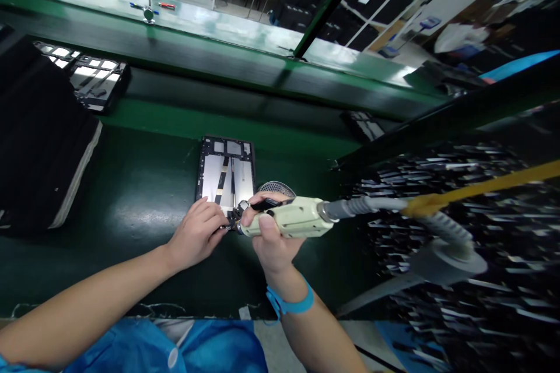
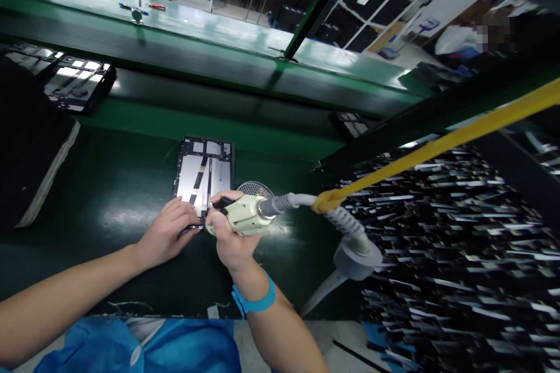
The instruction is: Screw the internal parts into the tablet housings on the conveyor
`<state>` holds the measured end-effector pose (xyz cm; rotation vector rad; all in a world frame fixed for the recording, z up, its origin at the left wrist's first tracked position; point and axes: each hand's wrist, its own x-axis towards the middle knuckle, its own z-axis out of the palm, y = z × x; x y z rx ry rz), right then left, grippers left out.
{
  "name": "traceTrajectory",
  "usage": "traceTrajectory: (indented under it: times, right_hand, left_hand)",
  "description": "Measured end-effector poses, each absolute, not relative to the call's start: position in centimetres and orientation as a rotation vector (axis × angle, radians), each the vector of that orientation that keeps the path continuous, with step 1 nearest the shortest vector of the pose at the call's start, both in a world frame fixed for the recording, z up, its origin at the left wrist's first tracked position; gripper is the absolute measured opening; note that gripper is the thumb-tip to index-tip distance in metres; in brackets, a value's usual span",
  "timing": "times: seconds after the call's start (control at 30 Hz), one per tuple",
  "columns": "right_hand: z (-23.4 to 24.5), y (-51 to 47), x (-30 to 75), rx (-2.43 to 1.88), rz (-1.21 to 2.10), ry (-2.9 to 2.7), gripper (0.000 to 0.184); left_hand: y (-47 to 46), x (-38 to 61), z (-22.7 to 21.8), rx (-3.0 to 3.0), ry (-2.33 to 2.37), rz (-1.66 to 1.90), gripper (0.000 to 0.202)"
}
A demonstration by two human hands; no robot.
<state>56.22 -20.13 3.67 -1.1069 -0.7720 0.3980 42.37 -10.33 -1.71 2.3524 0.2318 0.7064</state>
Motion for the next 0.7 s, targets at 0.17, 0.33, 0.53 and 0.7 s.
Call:
traceTrajectory:
  times: [0.17,0.33,0.53,0.7]
  right_hand:
    - [3.4,-20.0,56.1,-1.097,0.385,-0.785,0.022]
    - [3.5,-19.8,55.9,-1.131,0.368,-0.793,0.021]
    - [3.1,-19.9,55.9,-1.185,0.331,-0.829,0.017]
    - [2.4,-20.3,55.7,-1.258,0.334,-0.878,0.018]
  left_hand:
    - [-10.4,42.4,-1.8,2.343,0.231,0.709,0.014]
    - [-10.4,42.4,-1.8,2.340,0.230,0.705,0.013]
    - [-10.4,42.4,-1.6,2.345,0.225,0.725,0.013]
    - [-10.3,42.3,-1.7,2.355,0.201,0.724,0.015]
